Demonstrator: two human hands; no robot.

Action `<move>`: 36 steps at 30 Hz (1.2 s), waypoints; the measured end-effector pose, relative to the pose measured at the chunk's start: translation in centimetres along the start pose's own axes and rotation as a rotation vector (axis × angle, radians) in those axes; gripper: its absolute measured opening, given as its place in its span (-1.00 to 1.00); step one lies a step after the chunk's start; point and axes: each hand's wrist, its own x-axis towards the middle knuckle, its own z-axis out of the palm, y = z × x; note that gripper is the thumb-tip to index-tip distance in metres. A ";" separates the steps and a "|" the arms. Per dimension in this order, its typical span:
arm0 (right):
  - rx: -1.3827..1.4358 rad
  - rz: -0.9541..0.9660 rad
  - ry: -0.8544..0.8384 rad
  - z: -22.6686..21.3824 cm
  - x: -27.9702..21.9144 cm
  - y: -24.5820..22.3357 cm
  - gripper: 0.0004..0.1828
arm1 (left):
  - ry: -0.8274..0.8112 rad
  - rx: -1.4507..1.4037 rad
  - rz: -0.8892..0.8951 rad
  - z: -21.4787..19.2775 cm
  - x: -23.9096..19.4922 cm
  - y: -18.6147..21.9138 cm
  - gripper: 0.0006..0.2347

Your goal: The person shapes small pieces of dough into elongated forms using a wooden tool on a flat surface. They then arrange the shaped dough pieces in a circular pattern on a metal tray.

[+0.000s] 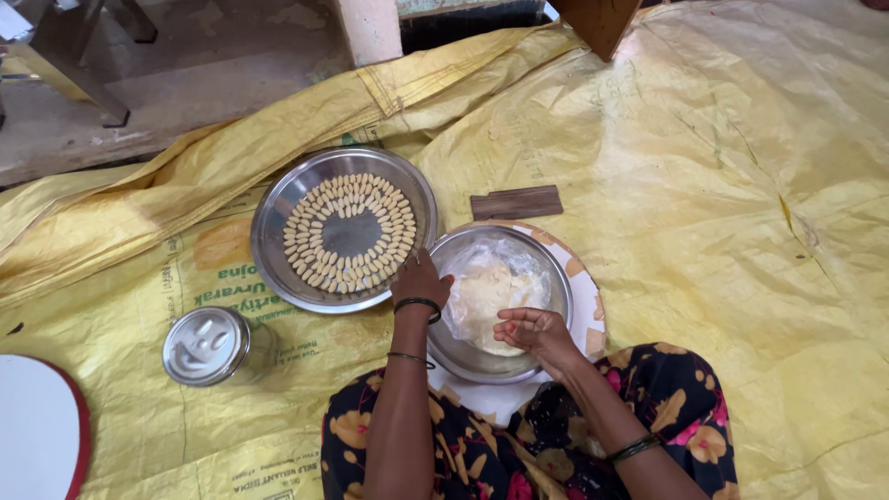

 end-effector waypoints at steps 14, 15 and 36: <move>0.026 -0.030 -0.086 2.1 4.0 -0.8 -0.75 | 0.164 -0.127 0.211 0.4 4.2 0.4 -0.59; 0.024 -0.015 -0.077 2.6 4.1 -1.3 -0.72 | 0.180 -0.152 0.210 0.5 4.3 0.4 -0.62; 0.060 0.124 -0.016 3.7 4.8 -1.5 -0.66 | 0.268 -0.123 0.112 1.3 4.9 0.2 -0.78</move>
